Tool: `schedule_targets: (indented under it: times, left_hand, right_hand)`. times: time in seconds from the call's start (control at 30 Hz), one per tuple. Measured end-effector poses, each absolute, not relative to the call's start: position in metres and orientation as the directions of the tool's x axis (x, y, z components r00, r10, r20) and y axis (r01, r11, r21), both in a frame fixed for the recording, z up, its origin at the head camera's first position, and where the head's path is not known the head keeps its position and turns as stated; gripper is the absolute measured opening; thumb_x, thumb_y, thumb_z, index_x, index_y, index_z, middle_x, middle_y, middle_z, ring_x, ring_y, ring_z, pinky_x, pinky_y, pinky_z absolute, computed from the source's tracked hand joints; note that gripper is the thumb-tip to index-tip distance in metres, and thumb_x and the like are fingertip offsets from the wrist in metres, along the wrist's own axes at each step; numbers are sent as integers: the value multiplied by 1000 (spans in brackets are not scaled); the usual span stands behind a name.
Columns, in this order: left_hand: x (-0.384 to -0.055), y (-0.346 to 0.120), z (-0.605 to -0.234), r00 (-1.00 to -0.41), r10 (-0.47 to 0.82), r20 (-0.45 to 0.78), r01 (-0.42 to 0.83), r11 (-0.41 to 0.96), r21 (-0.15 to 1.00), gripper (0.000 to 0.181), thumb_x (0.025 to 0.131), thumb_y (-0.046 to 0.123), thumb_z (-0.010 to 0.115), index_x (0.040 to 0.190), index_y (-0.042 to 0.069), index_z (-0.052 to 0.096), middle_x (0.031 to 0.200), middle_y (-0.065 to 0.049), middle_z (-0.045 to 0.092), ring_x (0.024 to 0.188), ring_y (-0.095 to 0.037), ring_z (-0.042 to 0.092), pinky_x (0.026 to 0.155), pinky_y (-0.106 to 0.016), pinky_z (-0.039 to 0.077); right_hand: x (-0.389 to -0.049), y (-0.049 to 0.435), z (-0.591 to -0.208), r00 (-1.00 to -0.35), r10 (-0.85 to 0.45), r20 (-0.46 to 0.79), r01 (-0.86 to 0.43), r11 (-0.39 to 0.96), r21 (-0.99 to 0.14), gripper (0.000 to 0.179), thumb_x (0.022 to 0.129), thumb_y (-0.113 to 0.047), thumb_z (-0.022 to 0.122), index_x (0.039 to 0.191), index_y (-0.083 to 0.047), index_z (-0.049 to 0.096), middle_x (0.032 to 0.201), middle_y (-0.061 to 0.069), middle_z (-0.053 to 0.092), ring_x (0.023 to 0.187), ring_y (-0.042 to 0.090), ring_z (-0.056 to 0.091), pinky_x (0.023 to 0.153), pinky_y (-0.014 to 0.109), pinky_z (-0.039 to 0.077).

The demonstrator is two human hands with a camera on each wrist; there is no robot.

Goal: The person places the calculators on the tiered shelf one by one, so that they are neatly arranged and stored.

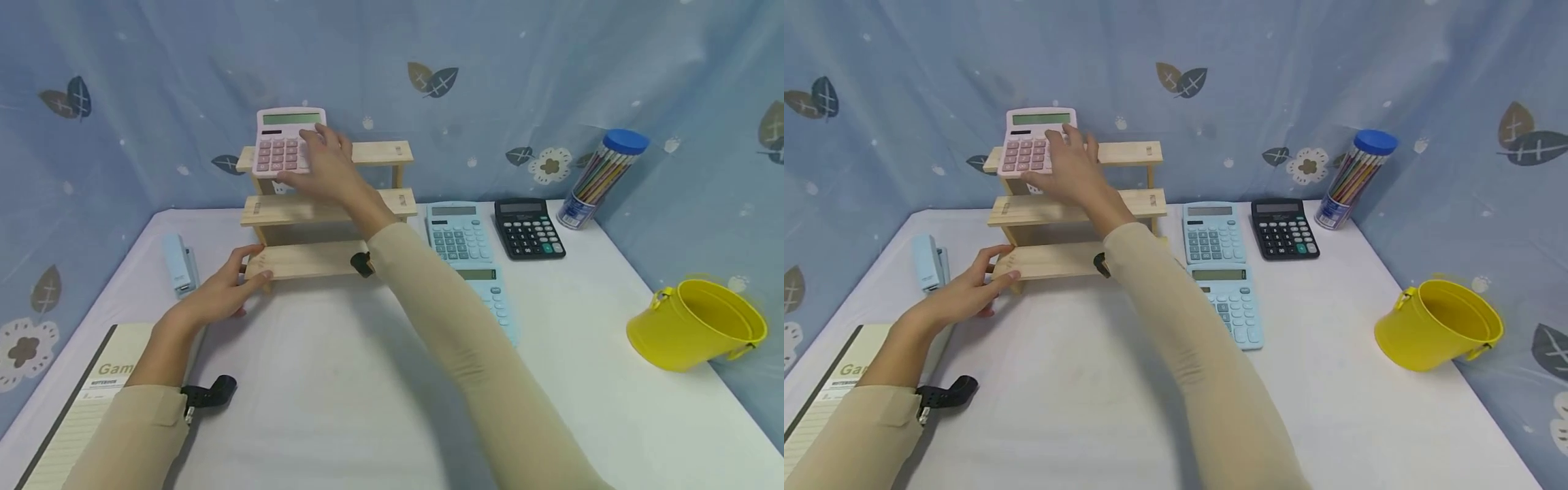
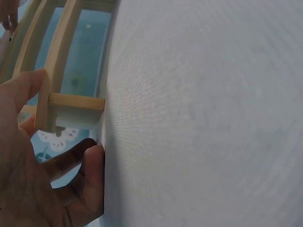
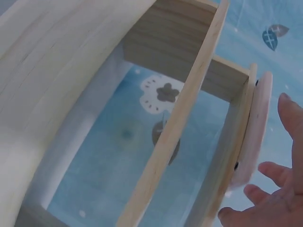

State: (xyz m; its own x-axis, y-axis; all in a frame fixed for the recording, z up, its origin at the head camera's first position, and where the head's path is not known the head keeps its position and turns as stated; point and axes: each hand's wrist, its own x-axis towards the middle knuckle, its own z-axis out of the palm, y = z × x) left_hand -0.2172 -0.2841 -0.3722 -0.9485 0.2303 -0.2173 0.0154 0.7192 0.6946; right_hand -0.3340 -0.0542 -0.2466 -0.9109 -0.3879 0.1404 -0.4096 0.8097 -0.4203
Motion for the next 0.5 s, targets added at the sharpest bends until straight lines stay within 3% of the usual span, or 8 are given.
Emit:
schedule_targets:
  times: [0.23,0.5]
  left_hand:
    - [-219,-283,-376,-945,246,-215,27,716,698,80,106,58,46,165,24,3,149,-36,33,111,-43,58,71,-40,57]
    - [-219,-286,-372,-950,217,-224,11,740,673,83,105,59,45,165,23,1,149,-36,31,105,-40,59,70,-36,55]
  right_hand:
    - [-320,-20,-239,-888,-440,131,-457,823,-338,92,96,-63,60,165,-21,17,170,5,16,157,27,6,126,38,9]
    - [-298,4,-228,-855,-489,171,-518,813,-265,90,95,-65,59,165,-23,20,170,6,17,157,31,7,127,44,9]
